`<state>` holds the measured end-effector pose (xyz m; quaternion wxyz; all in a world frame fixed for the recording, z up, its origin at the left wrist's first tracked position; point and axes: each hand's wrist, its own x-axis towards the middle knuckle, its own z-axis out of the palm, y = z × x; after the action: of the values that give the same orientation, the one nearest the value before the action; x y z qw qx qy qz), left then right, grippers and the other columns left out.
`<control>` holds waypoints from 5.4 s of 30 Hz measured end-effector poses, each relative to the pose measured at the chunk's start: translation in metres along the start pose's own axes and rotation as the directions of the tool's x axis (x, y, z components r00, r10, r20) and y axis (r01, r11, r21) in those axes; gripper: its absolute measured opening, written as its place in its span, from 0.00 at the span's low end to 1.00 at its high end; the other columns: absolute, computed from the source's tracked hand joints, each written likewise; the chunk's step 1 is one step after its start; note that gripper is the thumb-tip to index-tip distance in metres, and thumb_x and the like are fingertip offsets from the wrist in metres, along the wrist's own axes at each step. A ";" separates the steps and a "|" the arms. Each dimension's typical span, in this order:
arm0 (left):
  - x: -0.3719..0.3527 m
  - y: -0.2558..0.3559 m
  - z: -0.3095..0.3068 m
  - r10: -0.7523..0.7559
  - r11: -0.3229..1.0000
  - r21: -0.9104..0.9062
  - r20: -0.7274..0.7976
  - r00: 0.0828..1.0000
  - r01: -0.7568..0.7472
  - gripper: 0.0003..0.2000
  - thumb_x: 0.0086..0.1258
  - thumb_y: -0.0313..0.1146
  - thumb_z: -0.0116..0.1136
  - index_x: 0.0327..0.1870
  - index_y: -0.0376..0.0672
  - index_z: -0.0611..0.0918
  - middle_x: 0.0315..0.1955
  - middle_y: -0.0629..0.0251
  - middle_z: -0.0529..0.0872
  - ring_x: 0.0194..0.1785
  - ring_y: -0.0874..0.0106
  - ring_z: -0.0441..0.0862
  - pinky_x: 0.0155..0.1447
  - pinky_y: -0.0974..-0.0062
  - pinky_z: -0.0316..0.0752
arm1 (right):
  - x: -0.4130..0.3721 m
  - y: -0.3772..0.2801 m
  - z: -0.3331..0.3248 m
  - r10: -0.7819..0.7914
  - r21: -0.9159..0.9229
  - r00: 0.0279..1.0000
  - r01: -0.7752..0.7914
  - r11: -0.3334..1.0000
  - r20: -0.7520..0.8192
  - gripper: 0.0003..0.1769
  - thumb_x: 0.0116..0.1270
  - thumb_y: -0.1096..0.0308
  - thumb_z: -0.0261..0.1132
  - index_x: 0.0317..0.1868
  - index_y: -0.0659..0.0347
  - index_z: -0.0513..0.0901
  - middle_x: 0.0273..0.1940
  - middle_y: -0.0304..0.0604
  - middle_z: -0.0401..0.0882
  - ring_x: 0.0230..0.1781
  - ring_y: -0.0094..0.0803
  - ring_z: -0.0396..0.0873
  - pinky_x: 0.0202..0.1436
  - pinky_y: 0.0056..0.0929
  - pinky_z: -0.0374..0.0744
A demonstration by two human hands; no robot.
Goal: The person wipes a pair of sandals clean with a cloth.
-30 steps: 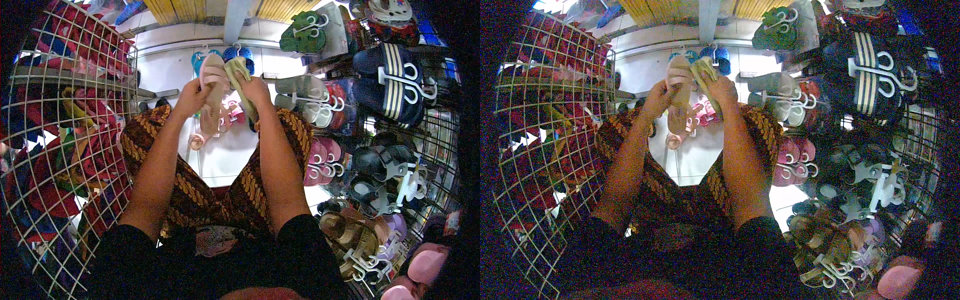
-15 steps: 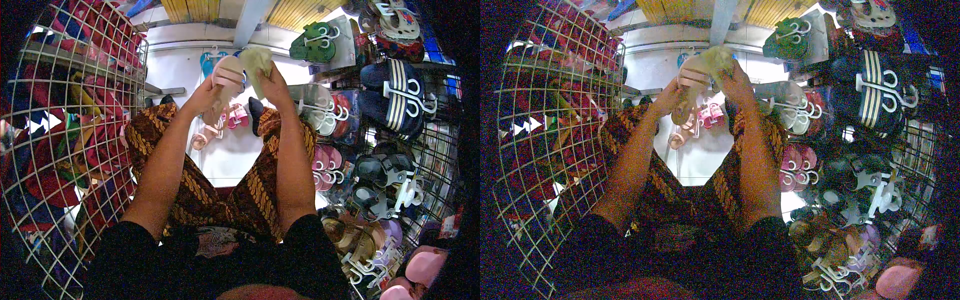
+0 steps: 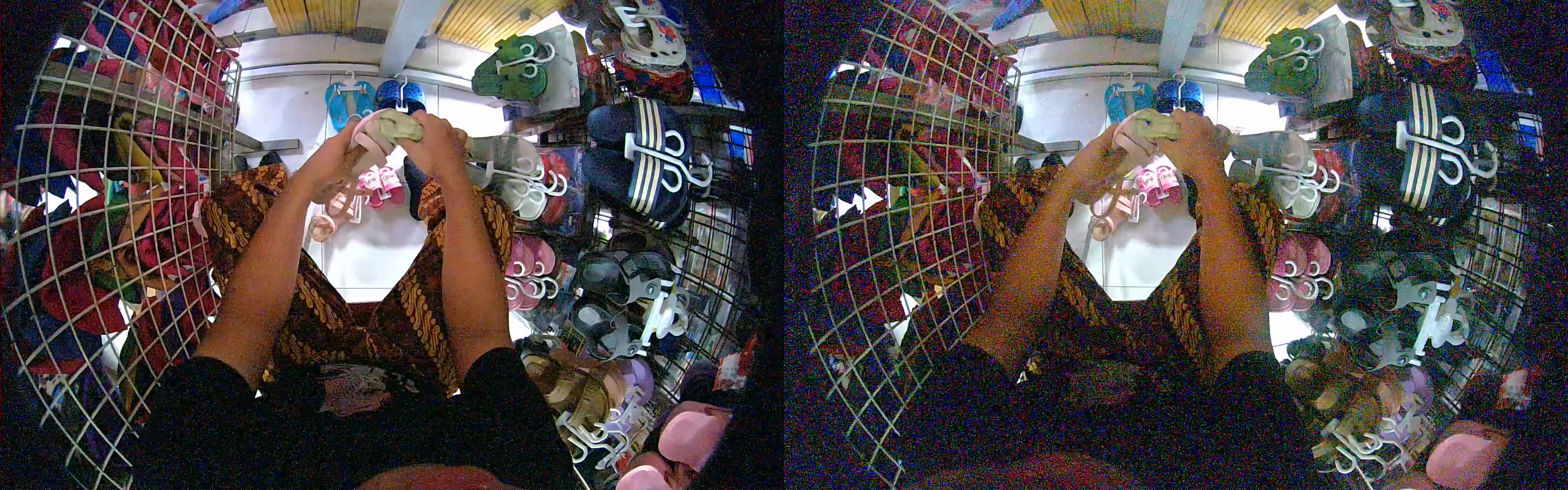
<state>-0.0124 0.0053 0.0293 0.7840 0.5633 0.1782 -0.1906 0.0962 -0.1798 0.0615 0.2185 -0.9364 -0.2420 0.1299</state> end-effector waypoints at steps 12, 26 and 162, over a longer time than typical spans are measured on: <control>-0.010 0.012 0.002 0.152 0.975 0.173 -0.055 0.987 -0.140 0.22 0.75 0.32 0.53 0.68 0.42 0.68 0.52 0.58 0.82 0.54 0.70 0.79 0.58 0.73 0.74 | -0.003 0.009 -0.011 0.012 0.067 0.991 -0.021 0.998 0.130 0.26 0.53 0.47 0.71 0.49 0.52 0.83 0.40 0.48 0.86 0.41 0.47 0.84 0.50 0.41 0.78; 0.007 -0.006 -0.017 0.132 0.922 0.365 0.007 0.991 -0.125 0.29 0.74 0.38 0.56 0.74 0.46 0.62 0.48 0.62 0.83 0.39 0.75 0.80 0.38 0.80 0.75 | -0.008 0.011 -0.028 0.064 0.579 0.927 -0.284 0.764 0.370 0.21 0.55 0.57 0.71 0.45 0.62 0.85 0.34 0.38 0.84 0.32 0.27 0.79 0.41 0.27 0.77; 0.037 -0.023 -0.012 0.162 0.836 -0.496 -0.182 0.970 -0.233 0.30 0.76 0.63 0.32 0.68 0.50 0.57 0.59 0.57 0.71 0.58 0.60 0.77 0.58 0.61 0.78 | -0.002 -0.002 0.038 -0.291 0.565 0.918 0.094 0.820 0.270 0.31 0.66 0.52 0.65 0.66 0.59 0.73 0.61 0.57 0.70 0.55 0.46 0.76 0.61 0.37 0.73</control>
<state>0.0076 0.0063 -0.0112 0.9075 0.3605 0.2150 -0.0163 0.0806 -0.1662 0.0295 0.4399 -0.7691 -0.3244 0.3313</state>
